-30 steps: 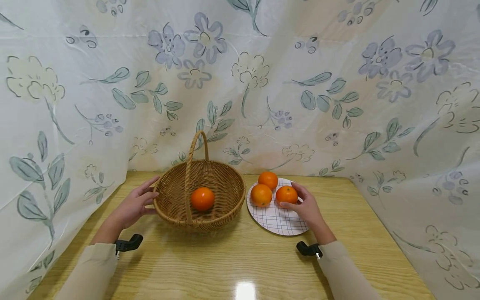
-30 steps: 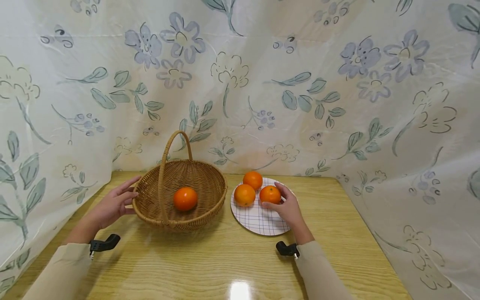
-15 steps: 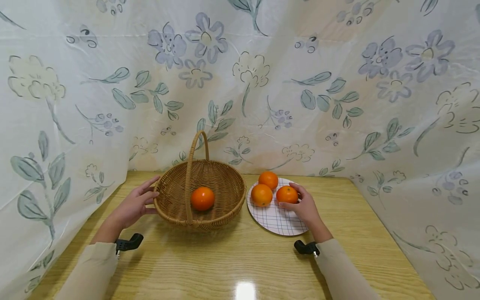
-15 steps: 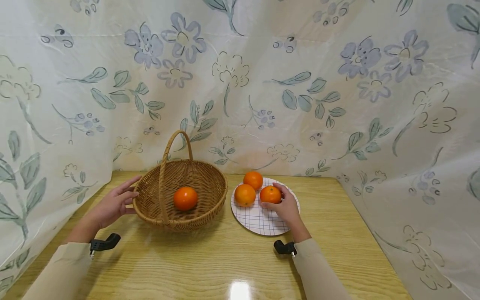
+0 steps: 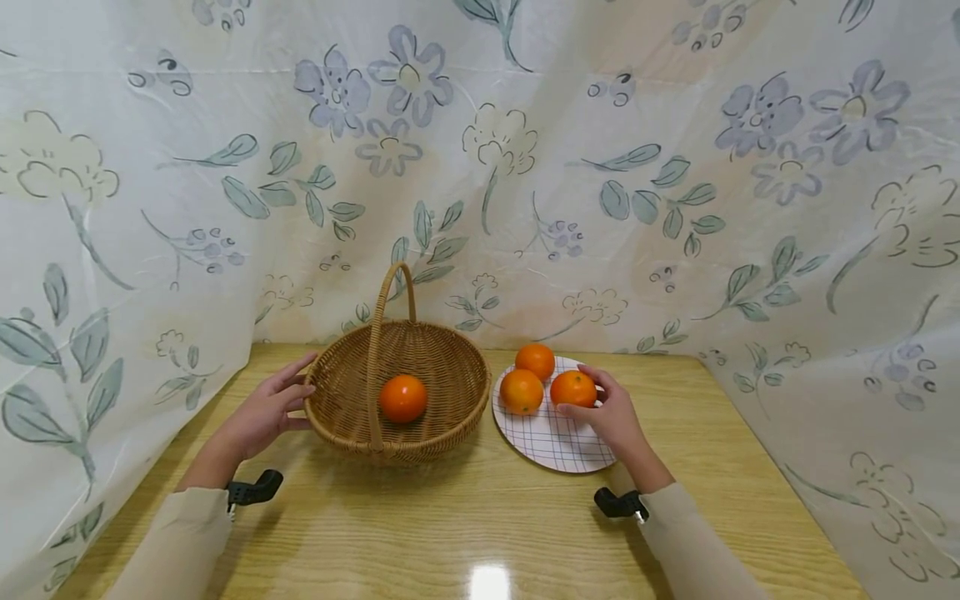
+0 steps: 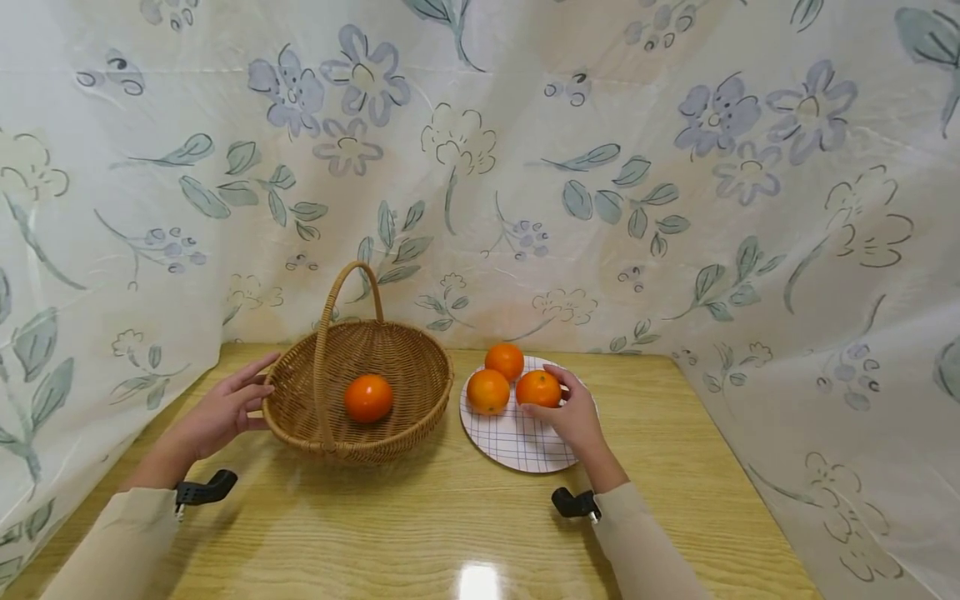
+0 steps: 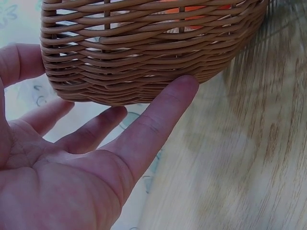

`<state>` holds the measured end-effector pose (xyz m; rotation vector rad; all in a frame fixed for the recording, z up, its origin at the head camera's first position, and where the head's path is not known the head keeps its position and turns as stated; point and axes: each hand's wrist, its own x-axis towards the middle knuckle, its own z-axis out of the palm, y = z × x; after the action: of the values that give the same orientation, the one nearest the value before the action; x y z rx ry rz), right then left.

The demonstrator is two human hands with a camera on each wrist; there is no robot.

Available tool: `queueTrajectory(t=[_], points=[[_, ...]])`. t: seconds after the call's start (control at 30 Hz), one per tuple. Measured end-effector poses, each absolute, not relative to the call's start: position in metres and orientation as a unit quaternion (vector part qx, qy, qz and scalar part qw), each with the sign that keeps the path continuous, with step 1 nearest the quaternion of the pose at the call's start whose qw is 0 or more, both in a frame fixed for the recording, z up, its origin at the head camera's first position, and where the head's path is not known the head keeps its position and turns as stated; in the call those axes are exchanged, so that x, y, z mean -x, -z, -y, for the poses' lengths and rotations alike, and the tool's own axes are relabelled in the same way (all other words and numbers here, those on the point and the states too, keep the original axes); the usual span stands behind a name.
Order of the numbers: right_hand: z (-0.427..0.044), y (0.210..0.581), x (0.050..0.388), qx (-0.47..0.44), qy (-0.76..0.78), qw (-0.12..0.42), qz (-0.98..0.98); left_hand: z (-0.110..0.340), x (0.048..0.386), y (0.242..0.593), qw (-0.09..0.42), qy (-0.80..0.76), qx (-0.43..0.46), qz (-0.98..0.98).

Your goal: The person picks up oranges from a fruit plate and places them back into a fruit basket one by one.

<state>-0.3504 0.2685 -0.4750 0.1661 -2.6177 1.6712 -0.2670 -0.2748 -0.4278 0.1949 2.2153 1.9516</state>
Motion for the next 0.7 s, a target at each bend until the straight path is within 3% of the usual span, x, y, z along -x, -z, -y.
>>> queueTrajectory(t=[0.7], points=[[-0.257,0.432,0.316,-0.128,-0.575,-0.02,0.808,0.277,0.266,0.43,0.091,-0.664,-0.077,-0.738]])
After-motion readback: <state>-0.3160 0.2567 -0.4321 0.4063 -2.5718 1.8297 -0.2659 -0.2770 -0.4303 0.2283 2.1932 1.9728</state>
